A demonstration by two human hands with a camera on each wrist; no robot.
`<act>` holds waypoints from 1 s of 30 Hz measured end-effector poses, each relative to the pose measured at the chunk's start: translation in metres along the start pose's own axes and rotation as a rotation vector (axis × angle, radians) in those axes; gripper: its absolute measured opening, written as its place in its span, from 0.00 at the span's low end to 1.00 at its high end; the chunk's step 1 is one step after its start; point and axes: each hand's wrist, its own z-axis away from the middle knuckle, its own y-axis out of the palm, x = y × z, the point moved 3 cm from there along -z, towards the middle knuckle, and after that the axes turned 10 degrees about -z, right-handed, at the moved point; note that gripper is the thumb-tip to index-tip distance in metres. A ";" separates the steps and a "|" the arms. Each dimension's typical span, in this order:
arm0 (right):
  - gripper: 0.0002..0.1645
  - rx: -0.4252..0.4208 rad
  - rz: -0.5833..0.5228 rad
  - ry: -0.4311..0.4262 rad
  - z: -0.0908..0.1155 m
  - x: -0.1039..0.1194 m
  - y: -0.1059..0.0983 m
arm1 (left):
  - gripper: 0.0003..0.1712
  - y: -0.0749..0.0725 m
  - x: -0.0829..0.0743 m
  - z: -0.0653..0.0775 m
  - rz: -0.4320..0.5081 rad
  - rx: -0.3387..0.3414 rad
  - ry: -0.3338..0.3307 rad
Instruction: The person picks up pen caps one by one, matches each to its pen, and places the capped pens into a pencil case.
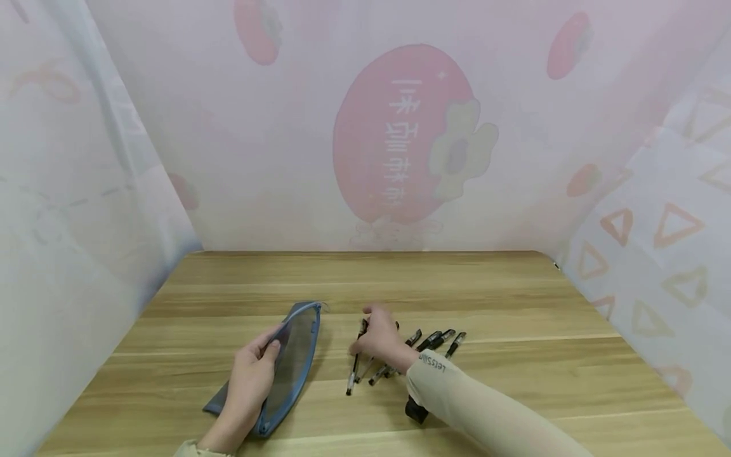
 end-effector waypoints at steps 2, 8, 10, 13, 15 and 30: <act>0.52 0.017 0.020 -0.011 0.000 -0.003 0.001 | 0.23 0.001 0.000 0.000 -0.001 0.006 0.005; 0.39 0.102 -0.010 -0.044 -0.001 -0.007 -0.004 | 0.23 0.004 0.000 0.000 0.004 0.019 0.019; 0.31 0.139 -0.023 -0.060 -0.002 -0.007 -0.008 | 0.23 0.005 0.000 0.000 0.004 0.020 0.022; 0.22 0.177 -0.035 -0.088 -0.003 -0.008 -0.012 | 0.23 0.005 -0.001 -0.001 0.003 0.021 0.028; 0.20 0.190 -0.034 -0.106 -0.005 -0.009 -0.014 | 0.23 0.004 -0.002 0.000 0.004 0.020 0.029; 0.16 0.242 -0.040 -0.118 -0.009 -0.015 -0.018 | 0.23 0.002 0.000 0.004 0.013 0.024 0.023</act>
